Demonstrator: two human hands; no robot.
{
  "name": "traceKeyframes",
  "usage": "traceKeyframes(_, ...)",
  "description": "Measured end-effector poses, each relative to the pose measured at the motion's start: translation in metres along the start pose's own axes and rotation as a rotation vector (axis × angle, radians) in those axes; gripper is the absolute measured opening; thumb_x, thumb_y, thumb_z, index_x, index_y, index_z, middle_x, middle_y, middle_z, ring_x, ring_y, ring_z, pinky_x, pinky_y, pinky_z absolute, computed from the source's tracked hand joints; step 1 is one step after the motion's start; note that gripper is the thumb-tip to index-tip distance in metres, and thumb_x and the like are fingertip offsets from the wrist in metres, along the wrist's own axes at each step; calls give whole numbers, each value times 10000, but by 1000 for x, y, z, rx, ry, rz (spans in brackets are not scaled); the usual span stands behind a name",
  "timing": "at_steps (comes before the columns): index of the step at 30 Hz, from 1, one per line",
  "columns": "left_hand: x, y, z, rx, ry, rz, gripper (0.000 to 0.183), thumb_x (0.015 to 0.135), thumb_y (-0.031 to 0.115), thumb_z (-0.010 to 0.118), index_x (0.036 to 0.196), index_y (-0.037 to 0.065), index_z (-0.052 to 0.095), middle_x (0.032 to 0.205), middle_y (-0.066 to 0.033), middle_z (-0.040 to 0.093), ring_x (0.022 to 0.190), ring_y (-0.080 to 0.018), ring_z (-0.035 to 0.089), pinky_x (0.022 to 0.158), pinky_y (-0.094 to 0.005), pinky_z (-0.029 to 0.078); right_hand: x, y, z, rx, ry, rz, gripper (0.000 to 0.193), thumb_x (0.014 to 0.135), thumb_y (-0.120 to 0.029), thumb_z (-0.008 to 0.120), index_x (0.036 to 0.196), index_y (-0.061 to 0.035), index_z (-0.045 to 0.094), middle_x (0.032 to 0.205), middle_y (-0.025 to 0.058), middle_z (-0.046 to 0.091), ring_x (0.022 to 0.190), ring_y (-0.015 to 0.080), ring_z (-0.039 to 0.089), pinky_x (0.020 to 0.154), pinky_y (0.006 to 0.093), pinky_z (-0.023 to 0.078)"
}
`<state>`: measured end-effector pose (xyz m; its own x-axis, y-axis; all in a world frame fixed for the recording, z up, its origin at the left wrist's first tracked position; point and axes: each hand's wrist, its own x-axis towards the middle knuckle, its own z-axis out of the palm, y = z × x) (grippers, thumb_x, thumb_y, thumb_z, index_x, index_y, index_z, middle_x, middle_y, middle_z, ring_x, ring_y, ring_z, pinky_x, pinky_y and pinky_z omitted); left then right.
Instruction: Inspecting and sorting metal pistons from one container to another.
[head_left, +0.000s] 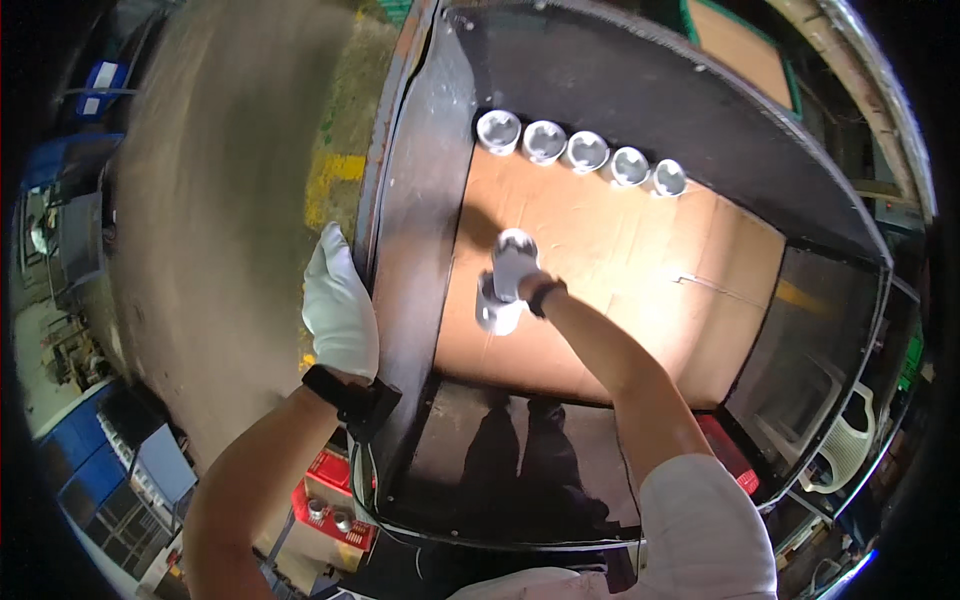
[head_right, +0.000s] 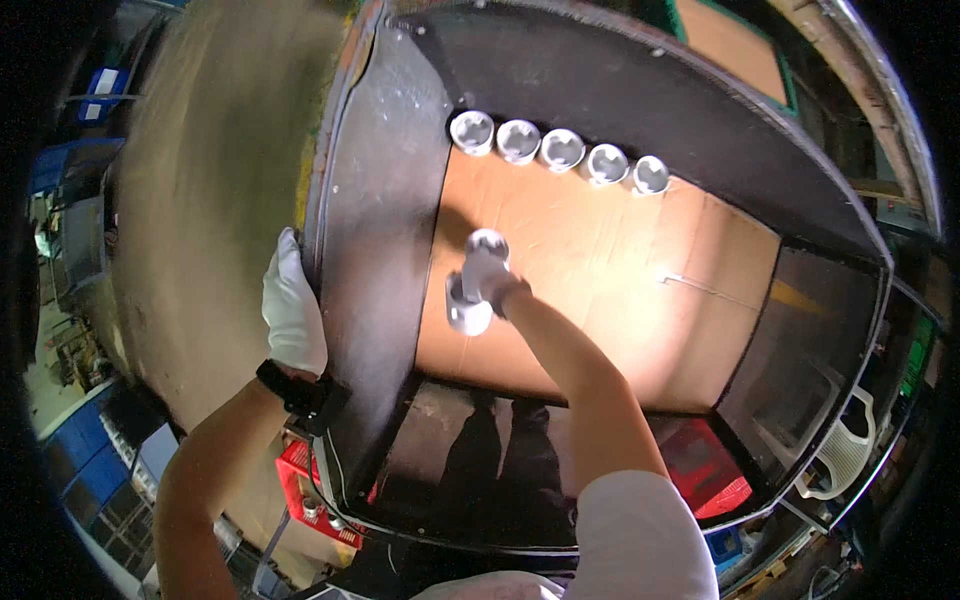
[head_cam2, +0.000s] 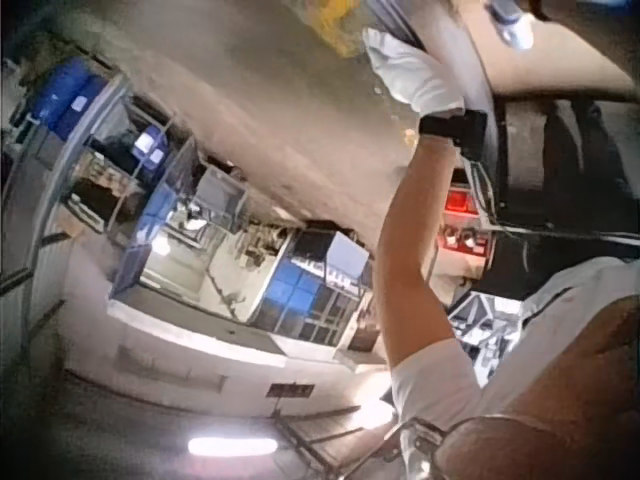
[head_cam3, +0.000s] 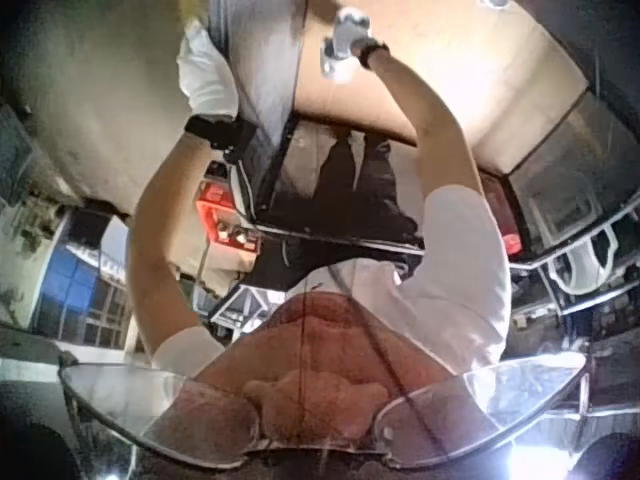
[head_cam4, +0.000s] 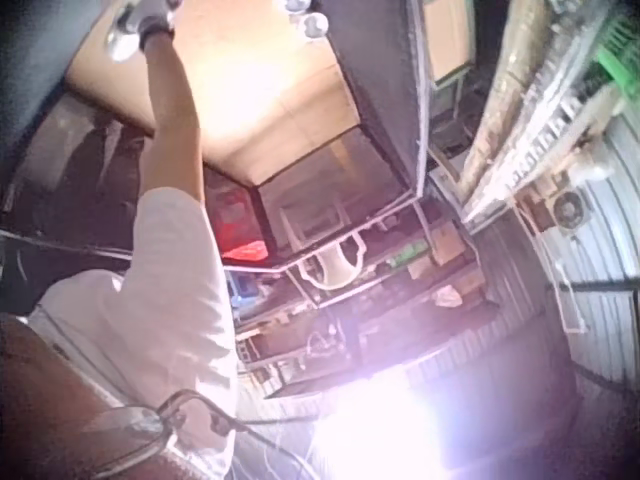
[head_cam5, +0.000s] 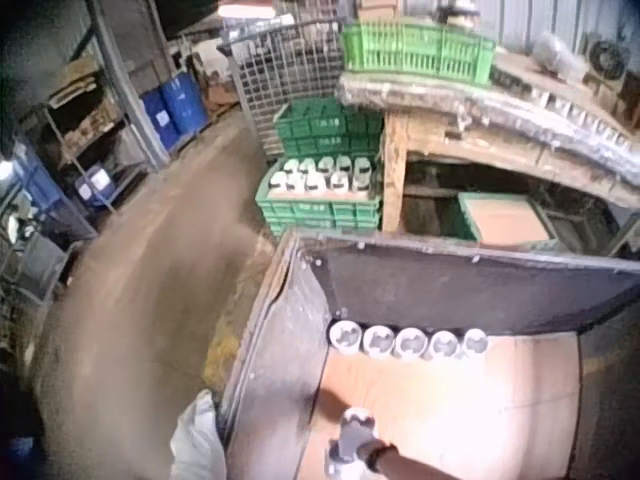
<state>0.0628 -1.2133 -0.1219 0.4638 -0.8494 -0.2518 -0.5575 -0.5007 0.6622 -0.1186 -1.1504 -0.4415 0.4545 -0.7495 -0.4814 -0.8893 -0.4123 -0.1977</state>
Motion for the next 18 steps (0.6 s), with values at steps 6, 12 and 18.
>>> traceKeyframes(6, 3, -13, -5, 125, 102, 24, 672, 973, 597, 370, 1206, 26, 636, 1143, -238, 653, 1053, -412, 615, 919, -418, 478, -235, -19, -156, 194, -265, -92, 234, 800, -176, 591, 831, 24, 708, 915, 225, 663, 939, 396, 653, 841, 443, 504)
traceKeyframes(12, 2, 4, -2, 165, 16, 115, 686, 969, 620, 344, 1206, 44, 632, 1193, -211, 642, 1086, -378, 610, 897, -415, 496, -478, -61, -239, 618, 513, 527, 128, 714, -4, 562, 802, 41, 641, 887, 249, 627, 770, 423, 625, 701, 468, 518)
traceKeyframes(18, 44, -29, -32, -96, -301, 376, 538, 1030, 413, 322, 1213, -27, 572, 1189, -181, 639, 985, -288, 629, 866, -415, 527, -678, -165, -221, 934, 751, 1149, 178, 753, 46, 535, 892, 45, 646, 780, 237, 616, 736, 351, 632, 649, 402, 517)
